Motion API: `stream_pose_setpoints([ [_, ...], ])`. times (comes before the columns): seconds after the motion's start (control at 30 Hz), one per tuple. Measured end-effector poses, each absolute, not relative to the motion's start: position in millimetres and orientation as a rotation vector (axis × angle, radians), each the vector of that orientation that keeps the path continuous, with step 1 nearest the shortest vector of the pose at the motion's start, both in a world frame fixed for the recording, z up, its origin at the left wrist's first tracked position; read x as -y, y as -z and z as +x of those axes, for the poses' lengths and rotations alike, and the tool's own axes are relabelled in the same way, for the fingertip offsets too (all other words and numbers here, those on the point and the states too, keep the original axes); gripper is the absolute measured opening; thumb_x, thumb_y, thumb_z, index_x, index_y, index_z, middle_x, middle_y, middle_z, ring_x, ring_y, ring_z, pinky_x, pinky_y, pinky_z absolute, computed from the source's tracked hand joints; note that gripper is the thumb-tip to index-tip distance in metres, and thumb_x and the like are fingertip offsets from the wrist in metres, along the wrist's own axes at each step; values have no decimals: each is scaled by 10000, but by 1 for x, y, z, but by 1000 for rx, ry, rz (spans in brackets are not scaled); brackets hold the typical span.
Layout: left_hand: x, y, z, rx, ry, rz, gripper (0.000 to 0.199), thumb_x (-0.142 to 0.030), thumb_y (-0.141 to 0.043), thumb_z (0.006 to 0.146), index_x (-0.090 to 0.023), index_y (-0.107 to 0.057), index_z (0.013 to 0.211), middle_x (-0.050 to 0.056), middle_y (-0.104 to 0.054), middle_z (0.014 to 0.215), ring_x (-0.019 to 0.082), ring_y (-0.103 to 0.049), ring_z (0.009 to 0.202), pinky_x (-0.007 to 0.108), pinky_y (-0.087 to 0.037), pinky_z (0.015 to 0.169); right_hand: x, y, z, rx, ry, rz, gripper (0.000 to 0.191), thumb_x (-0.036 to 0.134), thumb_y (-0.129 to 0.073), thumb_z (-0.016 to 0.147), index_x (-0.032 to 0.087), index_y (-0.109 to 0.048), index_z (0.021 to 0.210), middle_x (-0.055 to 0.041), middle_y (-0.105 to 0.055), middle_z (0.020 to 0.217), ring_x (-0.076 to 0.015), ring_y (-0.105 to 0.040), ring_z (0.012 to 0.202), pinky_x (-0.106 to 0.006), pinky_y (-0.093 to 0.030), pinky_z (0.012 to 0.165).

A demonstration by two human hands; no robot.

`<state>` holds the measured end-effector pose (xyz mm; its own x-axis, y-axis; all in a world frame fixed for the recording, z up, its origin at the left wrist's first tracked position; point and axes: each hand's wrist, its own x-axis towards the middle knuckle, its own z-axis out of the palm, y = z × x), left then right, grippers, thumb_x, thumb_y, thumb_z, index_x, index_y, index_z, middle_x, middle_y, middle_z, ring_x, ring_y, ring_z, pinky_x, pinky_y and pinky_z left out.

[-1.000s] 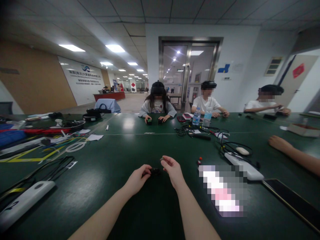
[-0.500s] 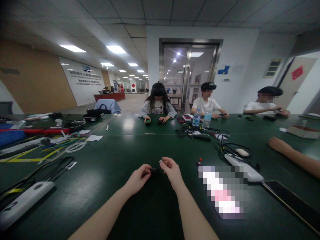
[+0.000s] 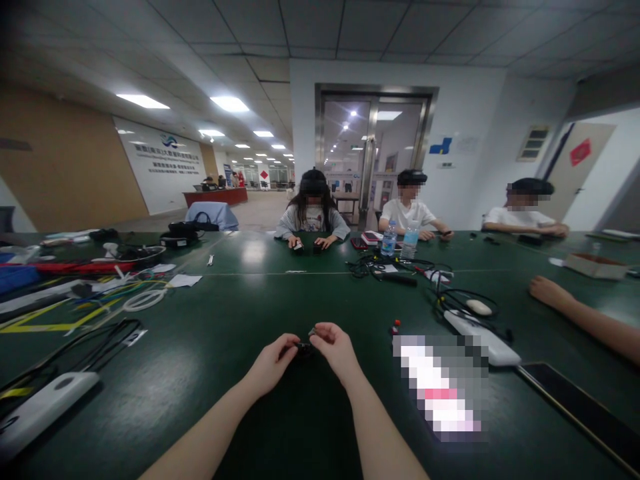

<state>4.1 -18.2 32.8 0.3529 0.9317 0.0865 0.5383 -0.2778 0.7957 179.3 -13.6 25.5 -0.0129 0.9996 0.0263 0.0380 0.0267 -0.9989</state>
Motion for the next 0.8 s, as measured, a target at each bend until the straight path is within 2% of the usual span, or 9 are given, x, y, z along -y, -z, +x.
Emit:
stream_pose_setpoints([
  [0.2,19,-32,7,-1262,-745,1975,310,-320,-369,808,-227,-495,1075,1,-590,898,122,-541,792,247,-422,705,18,-29,176,1322,-1215,-1175,302,285,-648,625,198,-598,910,-27,-646,879,-187,-589,827,-326,-446,716],
  [0.37,20,-30,8,-1306,-735,1930,428,-365,-396,795,-238,-399,1204,15,-585,917,128,-540,780,256,-419,703,24,-39,171,1427,-1229,-1153,246,241,-613,665,203,-599,908,-14,-638,876,-173,-585,837,-324,-444,758],
  [0.57,20,-29,10,-1249,-754,1947,385,-400,-416,782,-263,-473,1137,17,-572,1023,151,-528,889,276,-414,762,29,-43,168,1539,-1135,-1214,138,278,-604,680,197,-609,791,-1,-628,796,-162,-575,755,-313,-449,715],
  [0.67,19,-28,10,-1203,-771,1962,309,-351,-401,797,-263,-516,1070,1,-572,1039,145,-516,933,272,-399,802,30,-43,171,1569,-1146,-1191,171,322,-592,691,204,-630,810,-6,-638,823,-176,-578,786,-325,-442,732],
  [0.8,17,-27,9,-1196,-773,1954,276,-328,-390,803,-243,-530,1025,-3,-590,976,137,-532,881,258,-412,763,29,-42,173,1569,-1186,-1141,199,339,-582,701,227,-644,853,-6,-644,875,-188,-580,843,-334,-436,762],
])
